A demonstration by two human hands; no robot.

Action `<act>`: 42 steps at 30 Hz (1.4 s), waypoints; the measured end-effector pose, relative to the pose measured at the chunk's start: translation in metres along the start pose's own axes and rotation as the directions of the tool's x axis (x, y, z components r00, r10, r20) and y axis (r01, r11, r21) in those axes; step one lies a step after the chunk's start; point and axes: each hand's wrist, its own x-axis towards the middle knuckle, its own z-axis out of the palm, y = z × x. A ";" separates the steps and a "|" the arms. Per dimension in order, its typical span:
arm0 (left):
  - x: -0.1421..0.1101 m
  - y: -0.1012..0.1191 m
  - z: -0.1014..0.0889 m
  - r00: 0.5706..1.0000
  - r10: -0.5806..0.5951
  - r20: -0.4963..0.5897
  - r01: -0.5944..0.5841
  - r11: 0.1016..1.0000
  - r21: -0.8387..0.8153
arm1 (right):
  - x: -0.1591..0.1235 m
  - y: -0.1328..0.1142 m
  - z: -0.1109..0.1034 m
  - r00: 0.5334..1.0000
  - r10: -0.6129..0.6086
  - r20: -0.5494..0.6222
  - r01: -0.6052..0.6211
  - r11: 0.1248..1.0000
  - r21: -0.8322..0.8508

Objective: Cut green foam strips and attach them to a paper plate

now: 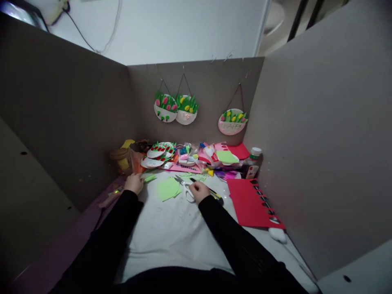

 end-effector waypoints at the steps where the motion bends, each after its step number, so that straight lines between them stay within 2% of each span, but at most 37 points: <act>1: -0.001 0.000 0.002 0.999 0.010 -0.037 -0.007 0.997 0.073 | -0.003 -0.002 0.002 0.997 -0.062 0.043 0.067 0.989 -0.134; 3: -0.009 0.009 0.008 0.993 0.096 -0.071 -0.089 0.991 0.100 | -0.008 -0.006 0.003 0.983 -0.121 0.141 0.165 0.918 -0.361; 5: -0.023 0.027 0.015 0.958 0.286 0.020 -0.287 0.958 0.018 | -0.011 -0.011 0.003 0.969 -0.098 0.225 0.201 0.842 -0.500; 8: -0.047 0.058 0.024 0.830 0.502 0.242 -0.484 0.865 -0.136 | -0.011 -0.015 0.002 0.952 -0.020 0.306 0.204 0.787 -0.583; 10: -0.060 0.071 0.030 0.753 0.569 0.332 -0.546 0.821 -0.168 | -0.008 -0.015 0.000 0.946 0.033 0.321 0.179 0.774 -0.607; 11: -0.065 0.075 0.032 0.731 0.585 0.351 -0.562 0.808 -0.177 | -0.006 -0.013 -0.001 0.948 0.066 0.313 0.152 0.767 -0.624; 13: -0.068 0.075 0.034 0.721 0.590 0.362 -0.568 0.803 -0.177 | -0.001 -0.009 -0.003 0.953 0.125 0.274 0.091 0.747 -0.658; 17: -0.066 0.066 0.032 0.736 0.565 0.372 -0.563 0.817 -0.126 | 0.010 -0.002 -0.008 0.960 0.183 0.214 0.024 0.703 -0.710; 21: -0.067 0.066 0.032 0.787 0.473 0.395 -0.518 0.856 0.006 | 0.011 -0.001 -0.008 0.961 0.201 0.190 0.007 0.669 -0.744; 23: -0.065 0.066 0.032 0.854 0.406 0.327 -0.438 0.898 0.029 | 0.009 -0.003 -0.006 0.968 0.183 0.172 0.008 0.661 -0.751; 24: -0.061 0.064 0.031 0.899 0.358 0.252 -0.371 0.929 0.007 | 0.007 -0.004 -0.005 0.972 0.169 0.162 0.011 0.659 -0.752; 26: -0.053 0.059 0.028 0.979 0.203 -0.003 -0.202 0.975 -0.096 | 0.005 -0.006 -0.003 0.977 0.137 0.164 0.032 0.665 -0.746; 27: -0.048 0.056 0.027 0.982 0.106 -0.157 -0.131 0.977 -0.165 | 0.004 -0.007 -0.002 0.976 0.124 0.177 0.049 0.671 -0.739; 28: -0.044 0.054 0.025 0.951 0.037 -0.307 -0.111 0.968 -0.225 | 0.003 -0.007 -0.001 0.975 0.114 0.191 0.064 0.678 -0.732; 29: -0.042 0.052 0.024 0.916 0.019 -0.401 -0.137 0.954 -0.267 | 0.002 -0.008 0.000 0.973 0.106 0.203 0.076 0.684 -0.725; 30: -0.042 0.052 0.024 0.898 0.058 -0.437 -0.198 0.939 -0.282 | 0.001 -0.008 0.000 0.973 0.098 0.209 0.085 0.690 -0.719; 31: -0.043 0.053 0.025 0.899 0.154 -0.410 -0.282 0.920 -0.273 | 0.001 -0.008 0.001 0.974 0.088 0.208 0.090 0.694 -0.714; 32: -0.046 0.055 0.026 0.904 0.280 -0.323 -0.366 0.897 -0.248 | 0.000 -0.009 0.002 0.977 0.076 0.199 0.091 0.697 -0.711; 33: -0.050 0.058 0.028 0.893 0.409 -0.190 -0.444 0.870 -0.216 | -0.001 -0.009 0.002 0.981 0.059 0.184 0.091 0.702 -0.706; 35: -0.059 0.065 0.032 0.814 0.574 0.089 -0.560 0.816 -0.141 | -0.004 -0.011 0.002 0.987 0.002 0.159 0.108 0.724 -0.682; 37: -0.066 0.072 0.035 0.743 0.616 0.260 -0.617 0.782 -0.088 | -0.007 -0.013 0.003 0.980 -0.096 0.173 0.185 0.760 -0.623; 38: -0.068 0.074 0.035 0.727 0.618 0.298 -0.628 0.775 -0.074 | -0.008 -0.014 0.004 0.967 -0.156 0.202 0.246 0.774 -0.583; 40: -0.070 0.075 0.033 0.725 0.611 0.319 -0.626 0.777 -0.066 | -0.011 -0.015 0.009 0.926 -0.252 0.281 0.367 0.777 -0.512; 42: -0.070 0.075 0.030 0.726 0.602 0.332 -0.619 0.783 -0.067 | -0.012 -0.017 0.016 0.899 -0.265 0.349 0.419 0.757 -0.502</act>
